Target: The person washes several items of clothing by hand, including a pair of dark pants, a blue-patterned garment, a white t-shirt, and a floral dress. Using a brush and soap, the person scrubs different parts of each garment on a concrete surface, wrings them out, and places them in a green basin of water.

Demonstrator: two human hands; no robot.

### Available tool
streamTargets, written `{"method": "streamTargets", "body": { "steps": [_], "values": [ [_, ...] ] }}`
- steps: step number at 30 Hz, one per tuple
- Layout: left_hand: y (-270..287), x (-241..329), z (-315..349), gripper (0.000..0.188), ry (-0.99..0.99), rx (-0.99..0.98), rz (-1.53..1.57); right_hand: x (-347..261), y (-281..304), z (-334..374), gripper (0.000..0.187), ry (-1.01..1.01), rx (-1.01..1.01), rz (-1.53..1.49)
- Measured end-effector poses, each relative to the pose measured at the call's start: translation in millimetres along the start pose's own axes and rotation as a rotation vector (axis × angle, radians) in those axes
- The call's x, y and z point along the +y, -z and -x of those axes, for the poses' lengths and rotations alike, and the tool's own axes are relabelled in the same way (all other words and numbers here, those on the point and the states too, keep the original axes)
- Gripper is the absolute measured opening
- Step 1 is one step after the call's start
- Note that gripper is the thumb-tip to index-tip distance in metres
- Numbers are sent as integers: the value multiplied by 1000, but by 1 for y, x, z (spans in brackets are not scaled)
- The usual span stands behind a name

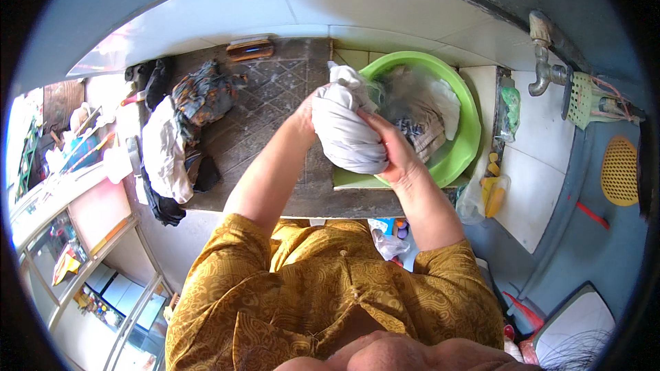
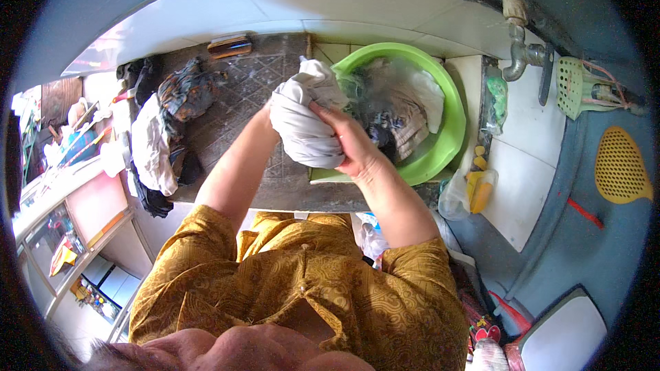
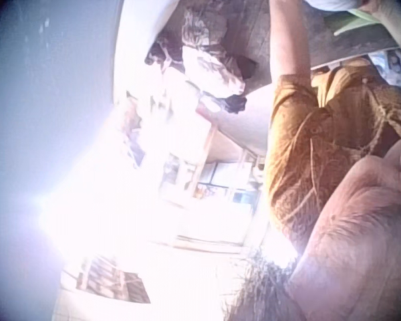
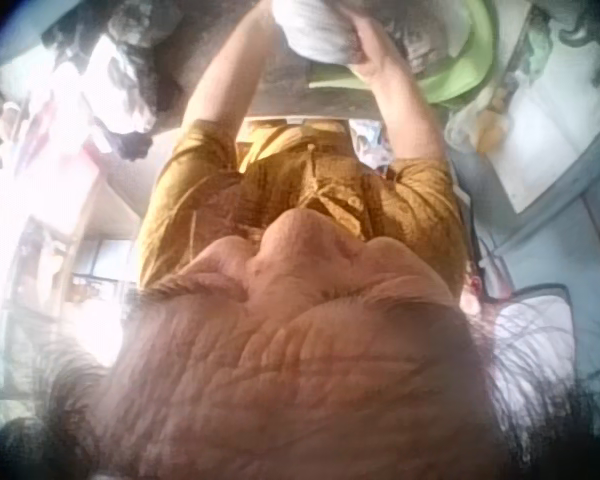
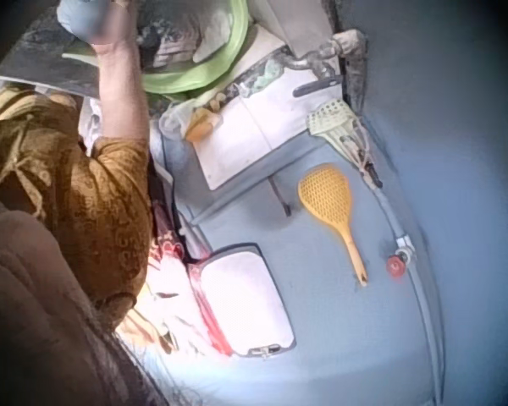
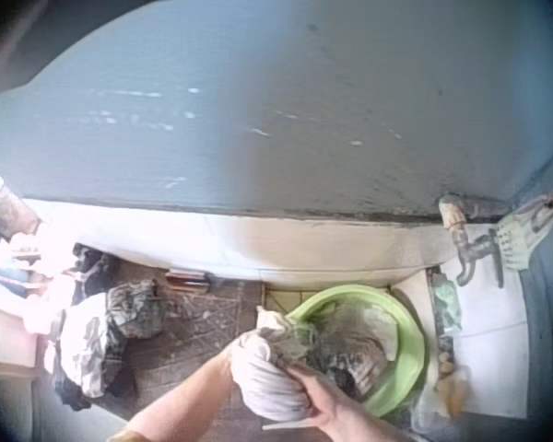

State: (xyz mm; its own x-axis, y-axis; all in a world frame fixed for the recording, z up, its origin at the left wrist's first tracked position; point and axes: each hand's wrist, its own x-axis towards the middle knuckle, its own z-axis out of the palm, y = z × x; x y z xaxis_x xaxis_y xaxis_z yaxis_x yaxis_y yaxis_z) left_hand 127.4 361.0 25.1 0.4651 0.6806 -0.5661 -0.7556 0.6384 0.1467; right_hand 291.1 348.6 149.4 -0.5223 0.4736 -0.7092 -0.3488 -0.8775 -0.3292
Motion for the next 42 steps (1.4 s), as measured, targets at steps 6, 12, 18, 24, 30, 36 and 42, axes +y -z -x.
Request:
{"method": "streamTargets", "body": {
  "steps": [6,12,18,24,30,36,42],
  "values": [
    [53,58,97,38,-21,236,77,-1,65,-100,52,315,75,652],
    [118,59,99,35,-45,735,-645,119,-1,-205,45,840,409,1830],
    [128,-34,119,50,-861,1006,-1454,186,34,-161,30,1137,413,1851],
    [148,0,79,28,-944,944,-1898,159,37,-219,23,1065,318,1939],
    [146,38,53,31,-961,1178,-1910,135,-11,-228,25,1138,515,1680],
    [145,-19,103,32,-1077,756,-2136,160,15,-160,34,1051,256,1742],
    [145,10,84,29,-690,824,-1874,170,32,-206,30,1197,420,1907]
  ]
}}
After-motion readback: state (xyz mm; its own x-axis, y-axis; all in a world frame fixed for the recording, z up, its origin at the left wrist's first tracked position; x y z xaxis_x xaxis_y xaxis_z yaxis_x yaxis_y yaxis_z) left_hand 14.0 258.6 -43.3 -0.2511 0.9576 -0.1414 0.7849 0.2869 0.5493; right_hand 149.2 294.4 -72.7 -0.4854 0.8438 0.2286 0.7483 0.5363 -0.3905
